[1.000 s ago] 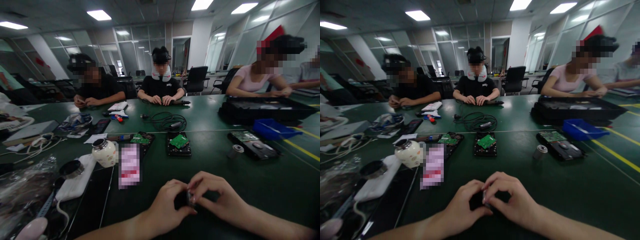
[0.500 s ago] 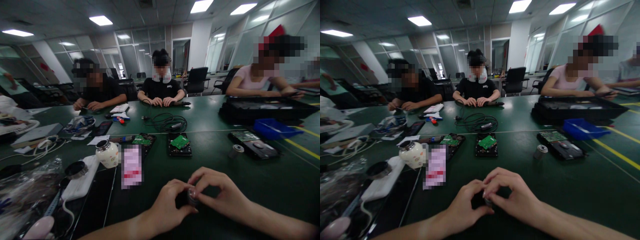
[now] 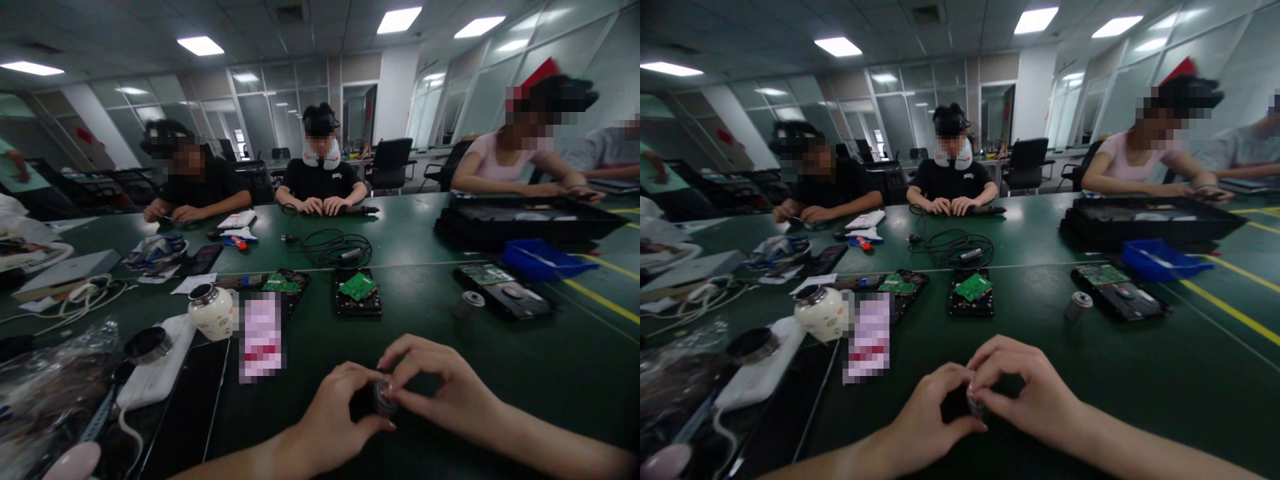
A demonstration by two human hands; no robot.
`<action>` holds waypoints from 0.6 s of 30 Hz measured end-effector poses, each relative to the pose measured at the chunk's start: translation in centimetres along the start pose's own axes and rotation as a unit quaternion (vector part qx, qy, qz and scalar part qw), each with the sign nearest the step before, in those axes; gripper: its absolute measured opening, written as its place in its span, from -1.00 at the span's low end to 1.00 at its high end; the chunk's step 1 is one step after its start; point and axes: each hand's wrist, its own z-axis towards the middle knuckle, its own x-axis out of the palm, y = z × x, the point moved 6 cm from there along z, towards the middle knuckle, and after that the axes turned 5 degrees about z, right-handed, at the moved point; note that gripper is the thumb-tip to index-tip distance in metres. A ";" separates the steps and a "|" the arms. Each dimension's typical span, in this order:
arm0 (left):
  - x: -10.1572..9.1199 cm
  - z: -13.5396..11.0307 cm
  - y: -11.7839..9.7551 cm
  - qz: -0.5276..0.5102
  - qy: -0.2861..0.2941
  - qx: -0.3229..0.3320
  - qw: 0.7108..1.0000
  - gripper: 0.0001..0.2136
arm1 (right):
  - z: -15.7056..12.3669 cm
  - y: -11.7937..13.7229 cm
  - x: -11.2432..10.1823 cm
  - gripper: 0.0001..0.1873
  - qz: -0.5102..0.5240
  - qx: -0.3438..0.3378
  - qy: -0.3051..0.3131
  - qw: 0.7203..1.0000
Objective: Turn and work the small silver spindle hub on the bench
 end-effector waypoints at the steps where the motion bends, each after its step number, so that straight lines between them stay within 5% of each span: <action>1: 0.0 0.0 -0.1 0.000 0.001 0.000 1.000 -0.61 | 0.1 0.2 -0.7 -0.95 -0.006 -0.009 -0.013 1.000; 8: -0.1 -0.1 -0.3 -0.002 0.022 0.000 1.000 -0.57 | -1.7 -3.9 -7.4 -0.85 -0.120 0.053 -0.108 0.985; 13: -0.2 0.0 -0.3 0.001 0.022 -0.012 1.000 -0.57 | -4.3 -9.0 -7.0 -0.80 -0.127 0.132 -0.032 0.982; 18: -0.2 0.2 -0.4 0.001 0.022 -0.007 1.000 -0.59 | -3.2 -6.6 -5.6 -0.84 -0.114 0.104 -0.049 0.987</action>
